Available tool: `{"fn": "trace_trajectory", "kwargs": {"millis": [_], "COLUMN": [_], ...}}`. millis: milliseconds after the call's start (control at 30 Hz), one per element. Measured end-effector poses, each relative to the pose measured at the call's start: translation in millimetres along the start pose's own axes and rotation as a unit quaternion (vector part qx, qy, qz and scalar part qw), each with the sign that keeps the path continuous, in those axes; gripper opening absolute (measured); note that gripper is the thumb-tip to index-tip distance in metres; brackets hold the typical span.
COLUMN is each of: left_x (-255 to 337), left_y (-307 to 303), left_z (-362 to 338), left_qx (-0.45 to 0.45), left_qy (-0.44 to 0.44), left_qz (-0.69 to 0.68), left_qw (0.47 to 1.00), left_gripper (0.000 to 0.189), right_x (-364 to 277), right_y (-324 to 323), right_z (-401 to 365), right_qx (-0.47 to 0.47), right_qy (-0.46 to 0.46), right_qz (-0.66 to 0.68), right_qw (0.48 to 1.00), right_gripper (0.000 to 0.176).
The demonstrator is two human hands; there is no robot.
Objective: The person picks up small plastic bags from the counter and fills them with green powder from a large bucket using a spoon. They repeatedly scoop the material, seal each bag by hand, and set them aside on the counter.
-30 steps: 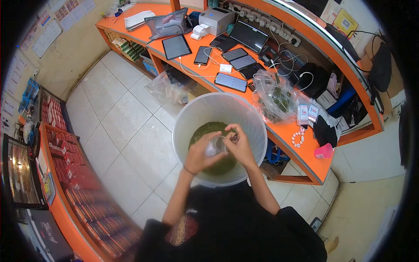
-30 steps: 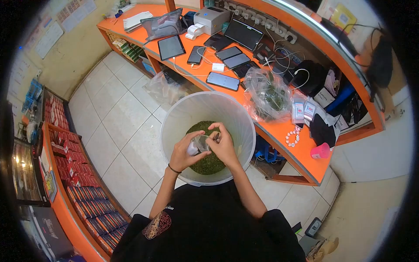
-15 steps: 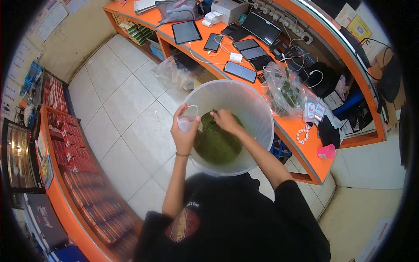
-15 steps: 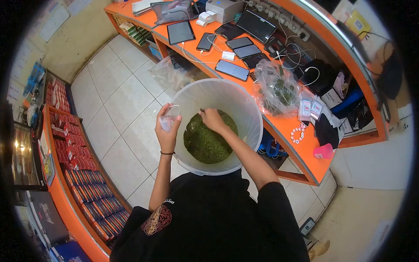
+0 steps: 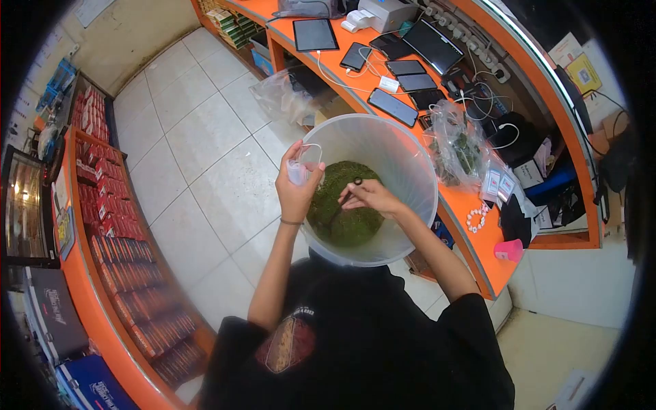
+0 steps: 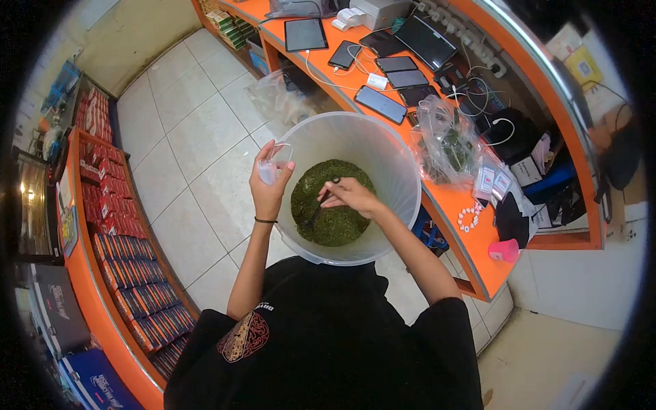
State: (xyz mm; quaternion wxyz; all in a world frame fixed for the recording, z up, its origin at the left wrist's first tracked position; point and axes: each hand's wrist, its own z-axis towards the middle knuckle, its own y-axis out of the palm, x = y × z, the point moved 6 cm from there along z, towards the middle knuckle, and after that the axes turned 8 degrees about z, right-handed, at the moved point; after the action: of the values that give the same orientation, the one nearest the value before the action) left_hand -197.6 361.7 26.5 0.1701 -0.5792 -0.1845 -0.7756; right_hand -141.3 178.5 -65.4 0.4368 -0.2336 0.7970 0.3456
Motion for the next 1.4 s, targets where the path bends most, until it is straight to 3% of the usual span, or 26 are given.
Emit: {"fn": "trace_trajectory", "kwargs": {"millis": [300,467,600,633,733,800,1033,1167,1233,1267,1300,1400], "left_x": [3,0,-3,-3,1,0,-3,-2,-2,-2,-2,-8], "left_y": [0,1,-2,-1,-1,-3,-3,-3,-3,-3,-3,-5], "left_z": [-1,-1,-1,-1,-1,-1,1,1,1,1,1,2], "left_qx": [0.0,0.001,0.001,0.005,0.013,0.011,0.009,0.007,0.009,0.01,0.01,0.011], "left_qy": [0.011,-0.025,-0.028,-0.023,-0.03,-0.035,-0.047,-0.051,-0.051,-0.048,-0.044,-0.011], "left_qz": [0.056,0.04,0.064,0.06,0.061,0.072,0.034,0.038,0.042,0.038,0.033,0.065], "left_qw": [0.998,0.999,0.998,0.998,0.998,0.997,0.998,0.998,0.998,0.998,0.998,0.998], "left_gripper": [0.061,0.062,0.062,0.061,0.06,0.061,0.062,0.063,0.063,0.063,0.063,0.065], "right_x": [-31,-13,45,68,72,65,13,26,35,36,41,78], "right_y": [-38,-36,-16,-5,32,27,-33,-49,-54,-46,-31,18], "right_z": [-61,-1,72,82,84,77,44,60,73,78,79,91], "right_qx": [0.098,0.115,0.246,0.242,0.231,0.234,0.122,0.145,0.3,0.323,0.327,0.312], "right_qy": [-0.065,-0.077,-0.075,-0.04,-0.077,-0.068,-0.041,-0.066,-0.107,-0.143,-0.11,-0.083], "right_qz": [0.16,0.004,-0.269,-0.183,-0.17,-0.082,-0.01,0.046,-0.03,-0.152,-0.226,-0.121], "right_qw": [0.98,0.99,0.928,0.952,0.955,0.966,0.992,0.986,0.948,0.923,0.911,0.939], "right_gripper": [0.037,0.035,0.028,0.029,0.03,0.033,0.039,0.038,0.035,0.032,0.034,0.029]}}
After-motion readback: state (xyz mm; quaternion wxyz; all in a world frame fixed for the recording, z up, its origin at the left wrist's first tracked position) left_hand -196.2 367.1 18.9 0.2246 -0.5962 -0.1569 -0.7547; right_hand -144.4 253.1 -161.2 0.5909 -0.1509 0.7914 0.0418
